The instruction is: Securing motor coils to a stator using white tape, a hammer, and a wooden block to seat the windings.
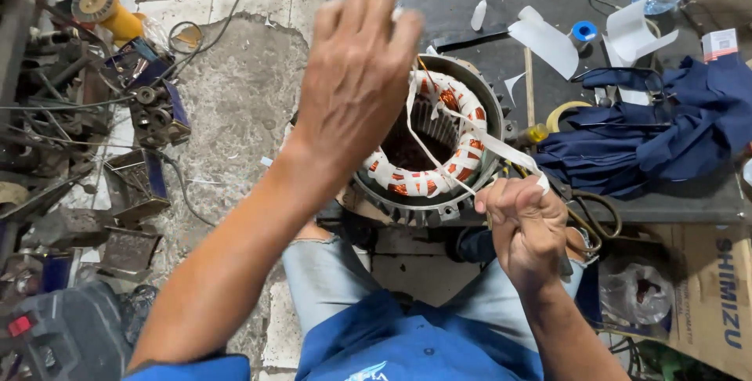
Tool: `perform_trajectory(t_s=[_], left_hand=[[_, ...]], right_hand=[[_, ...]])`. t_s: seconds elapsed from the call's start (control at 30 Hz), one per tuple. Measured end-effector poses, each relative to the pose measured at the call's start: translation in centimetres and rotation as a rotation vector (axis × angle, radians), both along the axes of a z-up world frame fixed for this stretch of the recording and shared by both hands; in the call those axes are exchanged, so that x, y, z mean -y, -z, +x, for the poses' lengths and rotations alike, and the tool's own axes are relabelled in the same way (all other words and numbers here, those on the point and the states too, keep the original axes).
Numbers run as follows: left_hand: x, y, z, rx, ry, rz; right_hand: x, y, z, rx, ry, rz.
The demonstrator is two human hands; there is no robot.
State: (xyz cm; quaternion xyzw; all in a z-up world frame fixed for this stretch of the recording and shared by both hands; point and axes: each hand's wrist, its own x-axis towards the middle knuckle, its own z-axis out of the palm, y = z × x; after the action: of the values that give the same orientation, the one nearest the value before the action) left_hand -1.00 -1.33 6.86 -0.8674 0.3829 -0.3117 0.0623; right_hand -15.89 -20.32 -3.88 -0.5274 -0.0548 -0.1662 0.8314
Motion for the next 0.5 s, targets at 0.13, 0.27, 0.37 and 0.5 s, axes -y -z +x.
perform_trajectory(t_s=[0.13,0.27,0.37,0.5], left_hand=[[1.1,1.4,-6.7,-0.575,-0.273,0.146],[2.6,7.1,-7.7,-0.612,-0.138,-0.222],[3.3,7.1,-8.0,-0.767,-0.098,-0.503],[3.4,7.4,-8.1,-0.812,-0.089,-0.72]], right_hand=[[0.1,0.1,-0.2,0.001,0.007,-0.006],[0.0,0.2,-0.2,0.036,0.019,-0.007],[0.1,-0.1,-0.3,0.031,0.011,-0.02],[0.0,0.1,-0.4,0.043,0.008,-0.023]])
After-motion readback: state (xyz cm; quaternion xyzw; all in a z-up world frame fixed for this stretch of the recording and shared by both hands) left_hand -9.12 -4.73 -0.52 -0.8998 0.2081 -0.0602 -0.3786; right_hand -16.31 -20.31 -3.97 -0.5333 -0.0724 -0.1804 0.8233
